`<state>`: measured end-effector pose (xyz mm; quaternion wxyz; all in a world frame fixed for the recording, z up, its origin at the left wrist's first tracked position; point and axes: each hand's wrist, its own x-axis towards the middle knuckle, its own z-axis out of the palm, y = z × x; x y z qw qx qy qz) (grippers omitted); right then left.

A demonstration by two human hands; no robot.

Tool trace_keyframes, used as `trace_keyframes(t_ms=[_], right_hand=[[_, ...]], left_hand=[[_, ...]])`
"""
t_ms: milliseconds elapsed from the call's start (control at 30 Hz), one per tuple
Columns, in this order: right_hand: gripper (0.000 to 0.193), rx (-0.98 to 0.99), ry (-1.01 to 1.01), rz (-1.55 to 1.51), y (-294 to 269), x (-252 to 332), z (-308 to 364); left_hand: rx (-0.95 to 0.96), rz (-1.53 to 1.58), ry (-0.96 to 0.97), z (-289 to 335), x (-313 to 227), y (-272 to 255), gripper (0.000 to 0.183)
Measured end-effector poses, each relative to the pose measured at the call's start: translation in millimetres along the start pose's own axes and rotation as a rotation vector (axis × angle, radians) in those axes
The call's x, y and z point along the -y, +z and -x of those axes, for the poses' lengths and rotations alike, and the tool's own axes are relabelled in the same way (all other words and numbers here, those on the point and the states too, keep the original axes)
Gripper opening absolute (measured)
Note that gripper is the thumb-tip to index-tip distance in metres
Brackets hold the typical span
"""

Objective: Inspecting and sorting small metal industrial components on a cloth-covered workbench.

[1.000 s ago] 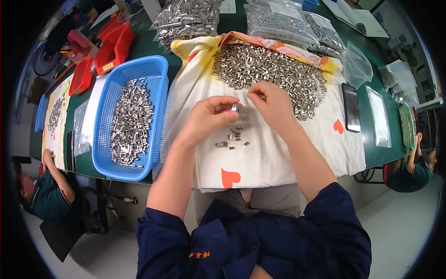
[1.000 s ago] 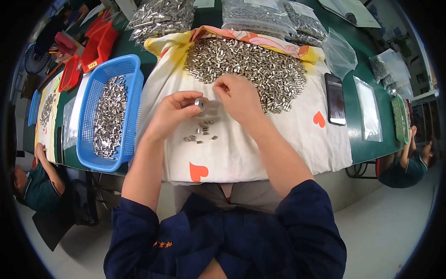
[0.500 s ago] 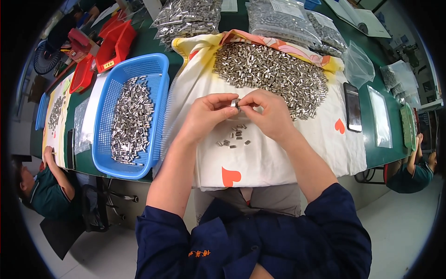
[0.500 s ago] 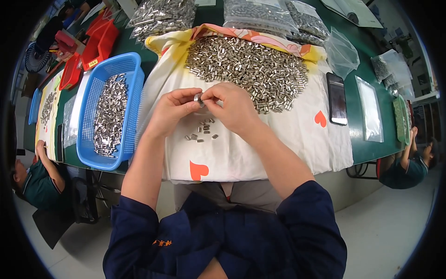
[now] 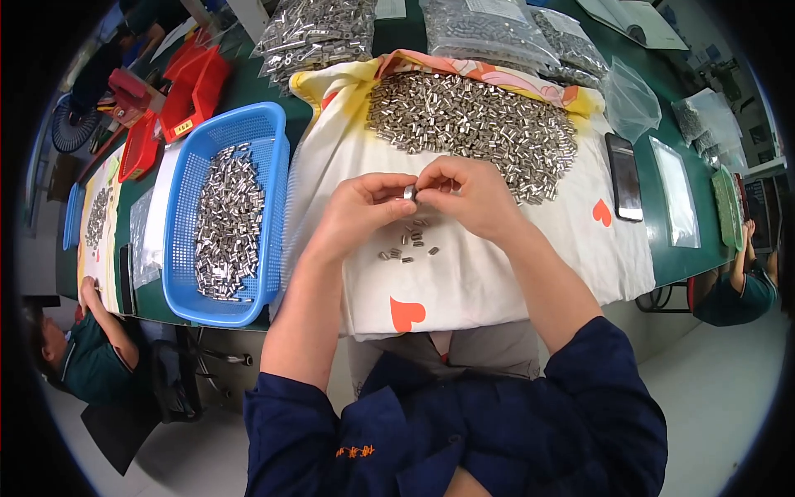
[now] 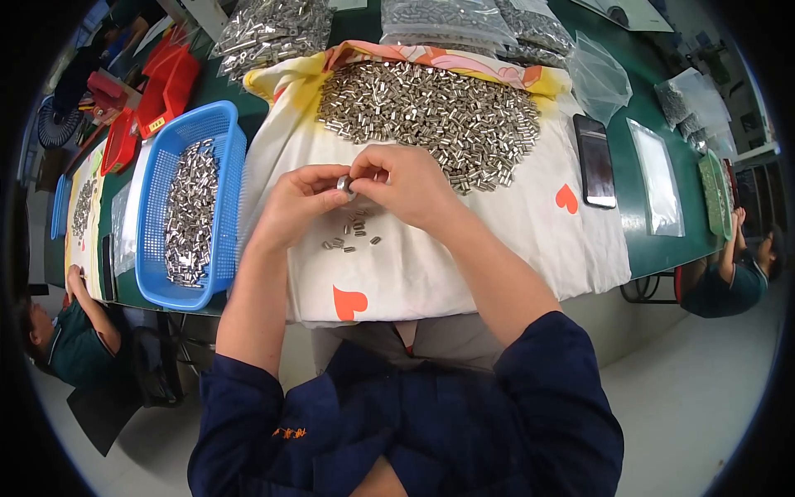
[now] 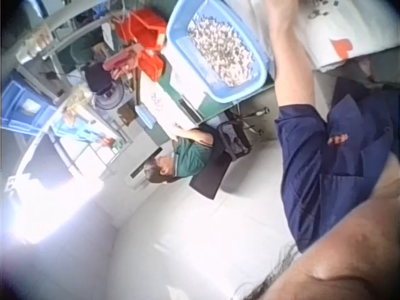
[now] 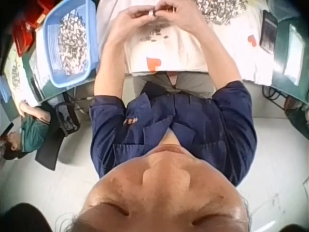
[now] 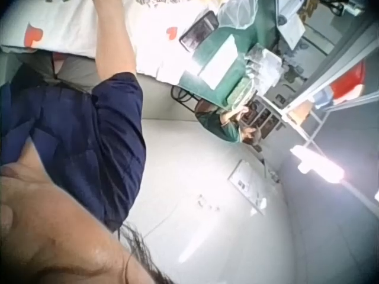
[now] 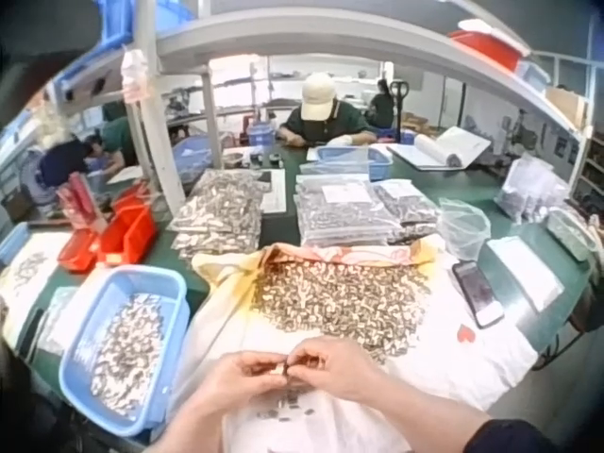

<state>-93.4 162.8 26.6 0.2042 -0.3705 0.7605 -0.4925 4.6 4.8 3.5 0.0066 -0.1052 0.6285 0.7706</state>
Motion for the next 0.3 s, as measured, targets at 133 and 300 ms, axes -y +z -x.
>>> trace_keyframes(t_ms=[133,300], right_hand=[[0.009,-0.223,-0.014,0.106,-19,-11,-9],[0.011,-0.36,-0.194,0.622,-9,-36,-19]], left_hand=[[0.073,-0.041,-0.102,1,-6,3,0.034],[0.13,-0.045,-0.079,3,-5,2,0.032]])
